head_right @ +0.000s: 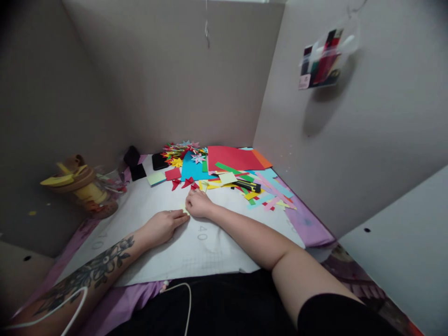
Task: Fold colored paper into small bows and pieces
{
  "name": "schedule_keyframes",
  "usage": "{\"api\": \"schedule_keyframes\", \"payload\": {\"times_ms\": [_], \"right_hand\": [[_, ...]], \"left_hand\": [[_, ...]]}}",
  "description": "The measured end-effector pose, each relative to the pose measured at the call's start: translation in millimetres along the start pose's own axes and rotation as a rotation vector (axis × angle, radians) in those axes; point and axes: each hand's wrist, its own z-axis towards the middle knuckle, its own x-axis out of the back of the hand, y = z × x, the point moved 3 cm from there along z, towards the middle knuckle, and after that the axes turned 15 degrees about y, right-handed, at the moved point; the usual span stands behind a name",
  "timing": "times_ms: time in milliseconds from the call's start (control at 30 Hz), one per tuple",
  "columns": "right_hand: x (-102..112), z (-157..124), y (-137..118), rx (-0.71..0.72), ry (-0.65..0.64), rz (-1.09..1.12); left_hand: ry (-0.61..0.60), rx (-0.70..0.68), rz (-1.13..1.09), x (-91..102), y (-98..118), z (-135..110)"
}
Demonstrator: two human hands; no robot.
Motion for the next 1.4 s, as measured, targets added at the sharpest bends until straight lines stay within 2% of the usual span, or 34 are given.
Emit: {"api": "schedule_keyframes", "payload": {"times_ms": [233, 467, 633, 833, 933, 1033, 1100, 1133, 1200, 1267, 1400], "right_hand": [[1.0, -2.1, -1.8, 0.012, 0.006, -0.009], [0.4, -4.5, -1.2, 0.007, 0.021, -0.009], [2.4, -5.5, -0.3, -0.019, 0.059, -0.016], [1.4, -3.0, 6.6, -0.033, 0.139, -0.165], [2.1, -0.7, 11.9, -0.091, 0.165, -0.201], [9.5, -1.8, 15.9, -0.138, 0.224, -0.128], [17.4, -5.6, 14.9, -0.062, 0.27, -0.015], [21.6, -8.7, 12.8, 0.024, 0.281, 0.056], [27.3, -17.4, 6.5, 0.257, 0.206, 0.207], [32.4, -26.8, 2.4, 0.411, 0.158, 0.303], [36.6, -36.7, 0.0, 0.49, 0.116, 0.36]], "left_hand": [[-0.054, -0.077, 0.155, 1.9, 11.9, 4.7], [-0.048, -0.103, 0.127, 3.5, 17.3, 5.2], [-0.059, -0.089, 0.141, 3.6, 17.3, 5.1], [-0.038, -0.073, 0.128, 5.6, 18.3, 5.5], [-0.053, -0.025, 0.142, 6.6, 18.0, 5.8], [-0.078, 0.039, 0.145, 7.7, 17.5, 5.5], [-0.099, 0.06, 0.144, 8.1, 17.5, 5.1], [-0.109, 0.068, 0.144, 8.2, 17.4, 4.9], [-0.131, 0.082, 0.141, 7.9, 17.0, 4.4], [-0.151, 0.09, 0.14, 7.2, 16.5, 4.2], [-0.163, 0.097, 0.144, 6.4, 15.5, 4.3]]}}
